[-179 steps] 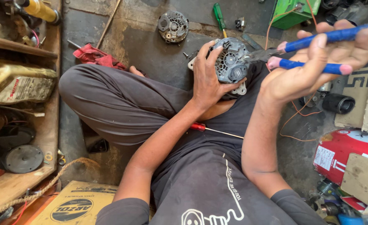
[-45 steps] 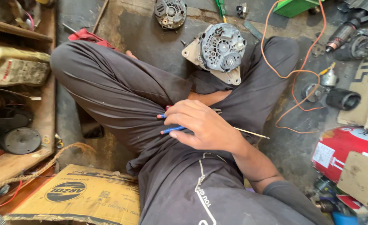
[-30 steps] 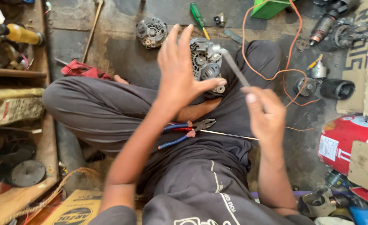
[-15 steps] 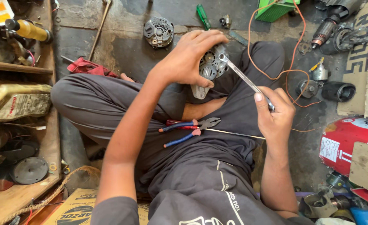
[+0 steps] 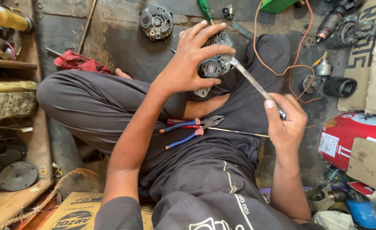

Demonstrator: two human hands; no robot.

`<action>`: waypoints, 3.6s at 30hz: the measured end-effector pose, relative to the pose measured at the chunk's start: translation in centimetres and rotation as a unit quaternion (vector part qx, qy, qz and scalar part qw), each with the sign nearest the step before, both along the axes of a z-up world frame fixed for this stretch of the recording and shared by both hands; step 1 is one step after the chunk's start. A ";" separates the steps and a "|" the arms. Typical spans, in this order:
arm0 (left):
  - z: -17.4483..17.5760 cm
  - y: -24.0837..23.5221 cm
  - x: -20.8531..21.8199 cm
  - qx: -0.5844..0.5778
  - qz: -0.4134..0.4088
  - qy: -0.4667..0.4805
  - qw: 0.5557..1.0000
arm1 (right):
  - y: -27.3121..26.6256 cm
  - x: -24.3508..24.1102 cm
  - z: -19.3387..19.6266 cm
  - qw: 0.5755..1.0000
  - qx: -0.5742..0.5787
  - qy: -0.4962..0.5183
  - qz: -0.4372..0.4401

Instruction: The person sits on the floor and works on a disassembled alternator. They connect wires to the slip rings, then use a screwdriver and a wrench to tighten bolts on the housing. The person also uses pliers to adjust components and briefly reaches into a box of tools.

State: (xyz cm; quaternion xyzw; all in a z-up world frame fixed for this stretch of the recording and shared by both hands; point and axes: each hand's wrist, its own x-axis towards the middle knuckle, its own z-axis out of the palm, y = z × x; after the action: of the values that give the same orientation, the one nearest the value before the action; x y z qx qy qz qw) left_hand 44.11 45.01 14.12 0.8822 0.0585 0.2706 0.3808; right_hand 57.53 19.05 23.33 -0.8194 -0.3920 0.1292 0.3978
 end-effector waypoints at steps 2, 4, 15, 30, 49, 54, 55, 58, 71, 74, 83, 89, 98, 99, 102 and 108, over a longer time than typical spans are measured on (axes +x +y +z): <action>-0.1 -0.3 -0.2 -0.004 0.007 -0.006 1.000 | -0.3 -0.3 0.2 1.000 -0.004 -0.007 -0.004; 0.0 -0.6 -0.3 -0.007 0.013 -0.009 1.000 | -0.7 -0.6 0.3 1.000 -0.021 -0.012 -0.004; 0.0 -1.7 -0.3 0.006 0.051 -0.027 0.998 | -0.7 -1.9 -2.5 0.984 -0.036 0.174 -0.021; -0.6 -2.9 0.6 -0.008 0.102 -0.052 0.993 | 2.6 7.6 0.4 0.997 -0.066 0.004 0.043; -0.6 -4.3 2.1 0.047 0.203 -0.062 0.976 | 4.7 9.1 -0.5 0.932 -0.127 -0.244 0.234; 0.5 -4.0 1.5 0.031 0.183 -0.065 0.981 | 5.0 9.4 -0.5 0.908 -0.118 -0.313 0.253; 0.8 -4.0 1.6 0.032 0.184 -0.064 0.980 | 5.1 9.3 -0.5 0.911 -0.114 -0.307 0.252; 1.2 -4.0 1.3 0.044 0.182 -0.076 0.979 | 5.4 9.2 -0.8 0.916 -0.114 -0.307 0.231; 2.3 -4.2 1.2 0.090 0.189 -0.062 0.976 | 5.8 9.9 -1.5 0.885 -0.088 -0.396 0.229; 1.1 -3.8 1.4 0.079 0.171 -0.095 0.977 | 5.3 10.9 -1.9 0.870 -0.081 -0.415 0.255; 1.1 -4.4 1.8 0.058 0.184 -0.045 0.980 | 5.3 8.9 0.7 0.918 -0.163 -0.263 0.250; 1.5 -4.9 1.8 0.072 0.205 -0.020 0.976 | 5.6 8.7 0.2 0.936 -0.278 -0.019 0.214; 2.3 -6.0 3.7 0.102 0.299 0.060 0.947 | 6.9 8.9 -0.4 0.885 -0.401 -0.101 0.216; 2.2 -5.8 3.9 0.125 0.327 0.054 0.935 | 7.0 8.6 -0.2 0.887 -0.371 -0.144 0.232; 1.9 -5.3 3.6 0.127 0.255 0.087 0.955 | 7.2 7.8 0.3 0.873 -0.305 -0.273 0.263; 1.2 -4.1 2.8 0.127 0.196 0.017 0.972 | 7.8 8.5 0.3 0.835 -0.260 -0.374 0.310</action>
State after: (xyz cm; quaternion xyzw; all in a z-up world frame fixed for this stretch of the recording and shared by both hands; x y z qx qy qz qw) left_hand 46.94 40.89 15.36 0.8991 0.2023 0.3302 0.2043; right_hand 66.02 26.81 23.59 -0.7142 -0.6963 0.0265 -0.0671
